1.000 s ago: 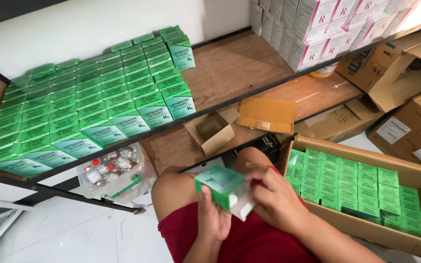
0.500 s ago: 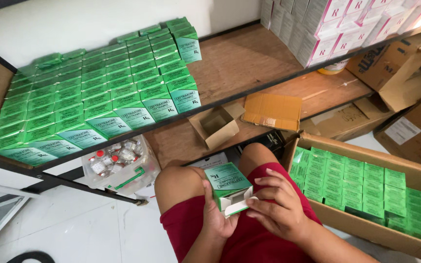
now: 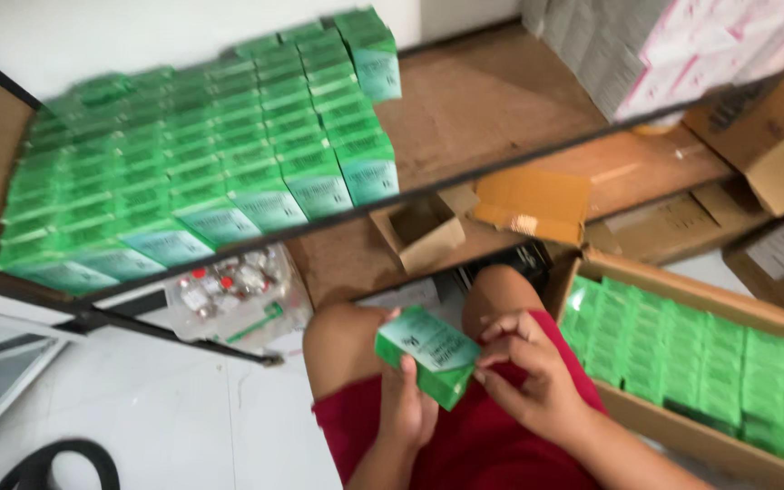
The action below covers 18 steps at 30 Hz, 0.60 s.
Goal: The person sits on the floor and repeatedly picks up small green boxes from a cardboard box, briefly turns them over, and places them on a nearby shelf. The person handles the boxes one at a time throughout the clip.
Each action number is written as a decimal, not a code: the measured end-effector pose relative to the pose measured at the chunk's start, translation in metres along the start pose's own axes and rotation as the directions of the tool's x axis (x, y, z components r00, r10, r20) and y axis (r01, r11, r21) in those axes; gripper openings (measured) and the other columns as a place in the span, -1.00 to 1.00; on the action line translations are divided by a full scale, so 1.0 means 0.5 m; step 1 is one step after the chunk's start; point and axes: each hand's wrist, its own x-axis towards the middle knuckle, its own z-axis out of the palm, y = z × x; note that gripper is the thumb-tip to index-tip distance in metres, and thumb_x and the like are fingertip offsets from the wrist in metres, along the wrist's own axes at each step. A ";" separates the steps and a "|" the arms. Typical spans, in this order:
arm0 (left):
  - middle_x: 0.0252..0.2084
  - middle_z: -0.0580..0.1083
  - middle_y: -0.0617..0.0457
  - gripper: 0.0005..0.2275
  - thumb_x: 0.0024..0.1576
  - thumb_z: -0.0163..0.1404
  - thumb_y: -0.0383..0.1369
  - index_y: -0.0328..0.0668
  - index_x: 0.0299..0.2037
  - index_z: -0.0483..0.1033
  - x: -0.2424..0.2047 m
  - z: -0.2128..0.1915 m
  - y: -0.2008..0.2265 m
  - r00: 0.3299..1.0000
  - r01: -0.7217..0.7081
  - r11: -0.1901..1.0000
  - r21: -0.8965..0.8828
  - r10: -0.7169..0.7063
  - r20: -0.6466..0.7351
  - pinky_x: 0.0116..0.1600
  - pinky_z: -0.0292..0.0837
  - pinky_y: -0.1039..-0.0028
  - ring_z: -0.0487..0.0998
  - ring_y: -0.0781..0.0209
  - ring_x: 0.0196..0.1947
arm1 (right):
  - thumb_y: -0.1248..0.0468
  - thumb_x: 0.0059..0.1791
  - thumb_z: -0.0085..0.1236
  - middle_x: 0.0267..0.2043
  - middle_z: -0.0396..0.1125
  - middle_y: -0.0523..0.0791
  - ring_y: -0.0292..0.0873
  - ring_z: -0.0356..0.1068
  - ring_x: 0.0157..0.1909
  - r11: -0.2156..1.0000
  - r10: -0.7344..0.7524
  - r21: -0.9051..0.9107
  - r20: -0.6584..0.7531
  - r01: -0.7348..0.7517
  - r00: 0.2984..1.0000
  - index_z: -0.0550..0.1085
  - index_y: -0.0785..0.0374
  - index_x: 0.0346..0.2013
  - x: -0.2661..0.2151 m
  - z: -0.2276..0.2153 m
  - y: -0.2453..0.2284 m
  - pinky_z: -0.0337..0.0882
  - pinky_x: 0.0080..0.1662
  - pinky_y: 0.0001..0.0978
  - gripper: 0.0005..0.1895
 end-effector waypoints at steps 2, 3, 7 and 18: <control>0.30 0.31 0.03 -0.36 0.20 -0.02 0.01 0.05 0.43 0.04 0.016 -0.017 -0.017 0.999 0.034 0.998 -0.056 -0.035 -0.021 0.30 0.40 0.17 0.43 0.09 0.24 | 0.43 -0.19 0.40 0.03 0.36 0.01 0.06 0.41 0.15 0.997 -0.076 -0.007 -0.014 0.076 0.997 0.50 0.22 -0.22 0.012 0.017 0.027 0.42 0.18 -0.12 -0.69; 0.32 0.30 -0.05 -0.35 0.24 -0.06 0.04 -0.08 0.45 0.03 0.021 -0.028 -0.030 0.995 0.099 0.980 -0.170 -0.100 0.001 0.31 0.40 0.14 0.44 0.02 0.25 | 0.42 -0.19 0.42 0.08 0.38 0.03 0.07 0.41 0.19 0.994 -0.109 -0.011 -0.017 0.109 0.994 0.48 0.22 -0.17 0.011 0.024 0.038 0.42 0.19 -0.13 -0.65; 0.41 0.20 -0.07 -0.29 0.24 -0.20 0.14 0.00 0.52 -0.06 0.058 -0.087 -0.076 0.957 0.290 0.781 -0.553 -0.241 0.161 0.32 0.40 0.09 0.43 -0.03 0.30 | 0.31 -0.22 0.47 0.15 0.33 0.12 0.13 0.39 0.18 0.956 -0.242 -0.133 0.153 0.262 0.958 0.39 0.25 0.02 0.029 0.032 0.102 0.44 0.10 -0.18 -0.42; 0.39 0.24 -0.02 -0.32 0.12 -0.32 0.27 0.28 0.43 0.05 0.200 -0.370 -0.231 0.852 0.463 0.829 -0.314 -0.513 -0.100 0.25 0.36 -0.17 0.27 -0.20 0.35 | 0.41 -0.15 0.39 0.07 0.32 0.09 0.13 0.38 0.07 0.907 -0.277 -0.390 -0.261 0.161 0.925 0.50 0.26 0.05 0.571 -0.044 0.265 0.44 0.06 -0.17 -0.53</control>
